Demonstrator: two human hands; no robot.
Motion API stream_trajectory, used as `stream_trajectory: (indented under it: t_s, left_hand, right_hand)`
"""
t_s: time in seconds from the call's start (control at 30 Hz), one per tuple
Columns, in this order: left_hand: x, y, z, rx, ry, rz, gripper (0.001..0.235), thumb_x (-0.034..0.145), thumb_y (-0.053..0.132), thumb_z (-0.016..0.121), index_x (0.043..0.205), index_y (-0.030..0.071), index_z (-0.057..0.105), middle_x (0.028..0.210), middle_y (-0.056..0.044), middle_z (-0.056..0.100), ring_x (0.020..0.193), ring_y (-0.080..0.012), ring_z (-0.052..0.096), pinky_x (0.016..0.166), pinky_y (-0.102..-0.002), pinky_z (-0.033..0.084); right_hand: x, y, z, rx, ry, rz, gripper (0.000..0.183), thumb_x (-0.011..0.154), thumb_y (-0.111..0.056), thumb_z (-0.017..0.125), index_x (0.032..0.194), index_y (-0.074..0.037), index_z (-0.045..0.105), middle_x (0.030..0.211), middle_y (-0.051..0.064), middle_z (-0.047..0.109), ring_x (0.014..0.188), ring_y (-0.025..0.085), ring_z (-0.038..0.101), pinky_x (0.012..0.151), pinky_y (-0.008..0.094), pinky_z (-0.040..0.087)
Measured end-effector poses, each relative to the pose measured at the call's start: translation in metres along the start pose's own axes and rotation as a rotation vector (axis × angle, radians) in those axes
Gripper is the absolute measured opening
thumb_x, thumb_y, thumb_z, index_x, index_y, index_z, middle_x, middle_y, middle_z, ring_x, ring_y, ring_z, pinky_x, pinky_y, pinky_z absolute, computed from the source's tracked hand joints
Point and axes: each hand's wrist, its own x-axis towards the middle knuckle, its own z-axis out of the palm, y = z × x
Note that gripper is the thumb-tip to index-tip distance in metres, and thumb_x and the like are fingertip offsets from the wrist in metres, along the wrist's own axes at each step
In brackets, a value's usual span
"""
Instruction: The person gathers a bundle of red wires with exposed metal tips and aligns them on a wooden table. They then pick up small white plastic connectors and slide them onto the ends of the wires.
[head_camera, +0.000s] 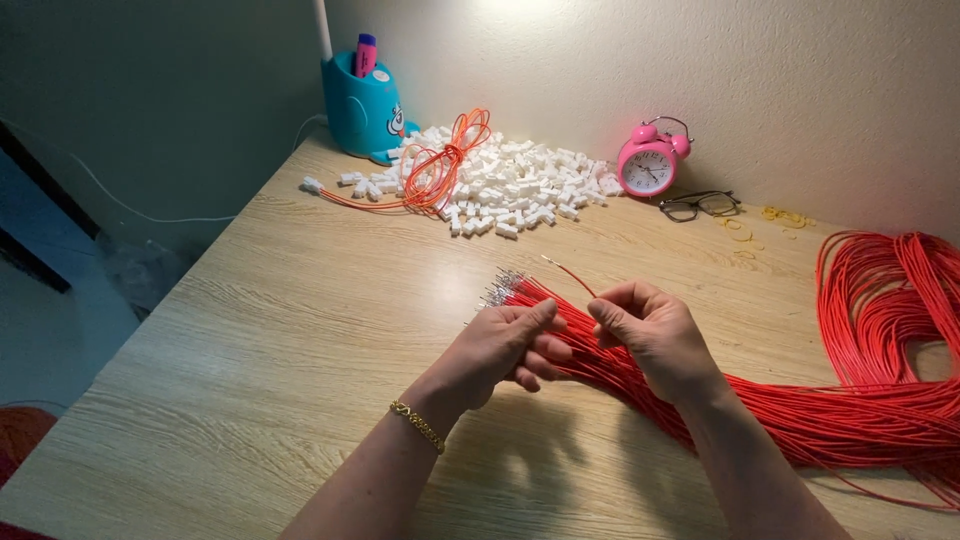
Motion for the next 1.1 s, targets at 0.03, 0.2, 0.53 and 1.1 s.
stream_trajectory:
  t_s: [0.03, 0.2, 0.53, 1.1]
  left_hand:
    - [0.0, 0.001, 0.002, -0.125, 0.01, 0.068, 0.041, 0.094, 0.039, 0.061, 0.104, -0.001, 0.063, 0.081, -0.013, 0.073, 0.059, -0.0147, 0.071, 0.047, -0.023, 0.059]
    - [0.026, -0.025, -0.006, -0.199, 0.134, 0.247, 0.032, 0.091, 0.025, 0.068, 0.11, 0.0, 0.066, 0.092, -0.014, 0.072, 0.068, -0.0198, 0.072, 0.055, -0.027, 0.062]
    - [-0.031, -0.001, -0.013, 0.327, 0.253, 0.293, 0.041, 0.086, 0.018, 0.072, 0.123, 0.003, 0.065, 0.081, -0.016, 0.073, 0.07, -0.0142, 0.066, 0.058, -0.021, 0.057]
    - [-0.086, 0.018, -0.026, 1.414, 0.566, 0.107, 0.028, 0.086, 0.048, 0.064, 0.09, 0.022, 0.073, 0.078, -0.003, 0.069, 0.078, -0.0273, 0.07, 0.068, -0.038, 0.057]
  right_hand:
    - [-0.003, -0.001, 0.004, 0.024, -0.033, 0.006, 0.022, 0.082, -0.012, 0.079, 0.091, 0.004, 0.069, 0.061, 0.013, 0.063, 0.056, 0.016, 0.062, 0.056, 0.026, 0.052]
    - [-0.016, -0.003, 0.018, -0.103, -0.196, 0.078, 0.016, 0.08, -0.009, 0.078, 0.089, 0.003, 0.072, 0.055, 0.013, 0.06, 0.05, 0.016, 0.058, 0.047, 0.024, 0.047]
    - [-0.025, -0.03, 0.001, -0.371, -0.478, 0.075, 0.006, 0.081, -0.01, 0.077, 0.085, -0.006, 0.08, 0.061, 0.005, 0.064, 0.06, 0.012, 0.055, 0.058, 0.024, 0.046]
    - [-0.012, 0.019, 0.012, -1.119, -0.16, -0.4, 0.01, 0.08, -0.035, 0.072, 0.087, -0.029, 0.071, 0.089, -0.005, 0.062, 0.087, 0.021, 0.066, 0.074, 0.034, 0.055]
